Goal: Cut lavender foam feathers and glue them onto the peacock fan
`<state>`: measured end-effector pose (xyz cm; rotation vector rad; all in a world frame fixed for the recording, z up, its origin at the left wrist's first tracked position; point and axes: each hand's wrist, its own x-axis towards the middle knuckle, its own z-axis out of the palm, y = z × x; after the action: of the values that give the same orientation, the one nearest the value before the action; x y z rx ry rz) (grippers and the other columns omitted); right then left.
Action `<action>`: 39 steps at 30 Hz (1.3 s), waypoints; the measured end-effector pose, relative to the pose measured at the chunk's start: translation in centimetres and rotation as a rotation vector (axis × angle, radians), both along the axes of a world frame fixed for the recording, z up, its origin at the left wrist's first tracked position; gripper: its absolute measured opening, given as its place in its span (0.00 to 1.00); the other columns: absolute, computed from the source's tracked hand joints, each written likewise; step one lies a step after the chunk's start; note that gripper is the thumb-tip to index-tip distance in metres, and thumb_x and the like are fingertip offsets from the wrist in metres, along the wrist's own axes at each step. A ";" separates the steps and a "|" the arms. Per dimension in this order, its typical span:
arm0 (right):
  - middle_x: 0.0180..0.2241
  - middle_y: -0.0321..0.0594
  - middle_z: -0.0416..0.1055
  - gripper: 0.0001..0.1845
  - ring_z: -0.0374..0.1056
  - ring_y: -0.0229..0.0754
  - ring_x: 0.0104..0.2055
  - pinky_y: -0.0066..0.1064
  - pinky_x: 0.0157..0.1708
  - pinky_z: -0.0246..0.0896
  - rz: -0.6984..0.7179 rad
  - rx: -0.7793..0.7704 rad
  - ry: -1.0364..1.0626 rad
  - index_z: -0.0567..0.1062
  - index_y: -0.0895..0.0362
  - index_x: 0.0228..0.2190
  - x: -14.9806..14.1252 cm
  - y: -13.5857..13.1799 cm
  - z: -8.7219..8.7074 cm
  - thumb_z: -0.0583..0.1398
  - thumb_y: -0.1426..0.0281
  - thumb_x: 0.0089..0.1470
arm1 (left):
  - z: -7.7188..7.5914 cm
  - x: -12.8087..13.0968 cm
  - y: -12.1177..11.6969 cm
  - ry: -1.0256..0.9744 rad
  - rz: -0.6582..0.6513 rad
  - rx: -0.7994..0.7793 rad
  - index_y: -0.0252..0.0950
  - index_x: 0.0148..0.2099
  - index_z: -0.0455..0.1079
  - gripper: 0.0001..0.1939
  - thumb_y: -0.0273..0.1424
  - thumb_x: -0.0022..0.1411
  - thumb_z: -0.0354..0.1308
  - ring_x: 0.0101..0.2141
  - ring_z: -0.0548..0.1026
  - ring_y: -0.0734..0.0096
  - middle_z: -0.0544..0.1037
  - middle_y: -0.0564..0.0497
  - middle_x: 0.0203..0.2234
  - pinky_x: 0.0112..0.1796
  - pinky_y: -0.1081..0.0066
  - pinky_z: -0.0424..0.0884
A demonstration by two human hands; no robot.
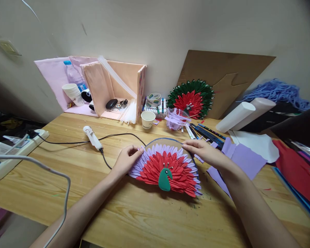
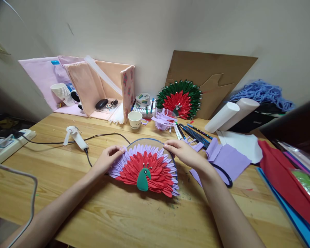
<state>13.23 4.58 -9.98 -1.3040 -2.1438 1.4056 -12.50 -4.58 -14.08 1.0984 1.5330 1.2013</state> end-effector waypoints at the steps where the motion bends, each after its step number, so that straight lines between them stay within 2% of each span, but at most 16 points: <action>1: 0.20 0.33 0.58 0.23 0.54 0.35 0.23 0.28 0.25 0.50 -0.003 0.002 -0.002 0.66 0.57 0.21 0.0 0.0 0.1 0.54 0.49 0.45 | -0.1 0.0 0.0 0.004 -0.013 0.005 0.33 0.27 0.70 0.13 0.40 0.47 0.60 0.26 0.68 0.73 0.73 0.53 0.23 0.29 0.74 0.62; 10: 0.20 0.33 0.58 0.22 0.54 0.34 0.23 0.28 0.24 0.49 -0.003 0.002 0.021 0.66 0.58 0.21 0.0 0.0 -0.1 0.55 0.50 0.46 | -0.7 -0.4 0.1 -0.003 0.017 0.032 0.33 0.31 0.71 0.12 0.37 0.47 0.60 0.30 0.70 0.71 0.75 0.50 0.27 0.33 0.72 0.64; 14: 0.21 0.33 0.59 0.21 0.54 0.34 0.24 0.28 0.25 0.49 0.014 0.005 0.020 0.67 0.58 0.22 0.0 0.0 -0.2 0.54 0.51 0.48 | -0.5 -0.3 0.1 0.015 0.056 0.026 0.34 0.29 0.69 0.11 0.36 0.46 0.60 0.27 0.69 0.72 0.73 0.52 0.24 0.30 0.73 0.63; 19: 0.21 0.33 0.59 0.21 0.54 0.34 0.24 0.28 0.24 0.49 0.016 0.008 0.019 0.67 0.58 0.22 -0.1 0.0 -0.1 0.54 0.51 0.48 | -0.3 -0.2 0.2 0.045 0.041 0.016 0.33 0.27 0.68 0.10 0.36 0.47 0.59 0.24 0.67 0.75 0.71 0.54 0.22 0.28 0.74 0.61; 39: 0.21 0.32 0.58 0.21 0.54 0.35 0.24 0.29 0.27 0.50 0.034 -0.019 0.028 0.66 0.57 0.22 -0.2 0.0 -0.5 0.54 0.51 0.48 | 0.2 -0.3 0.2 0.017 0.052 -0.002 0.35 0.24 0.66 0.07 0.34 0.45 0.56 0.24 0.66 0.73 0.69 0.56 0.19 0.29 0.73 0.62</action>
<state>13.08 4.61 -10.46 -1.2525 -2.1500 1.4517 -12.80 -4.35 -13.87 1.0758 1.5840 1.2280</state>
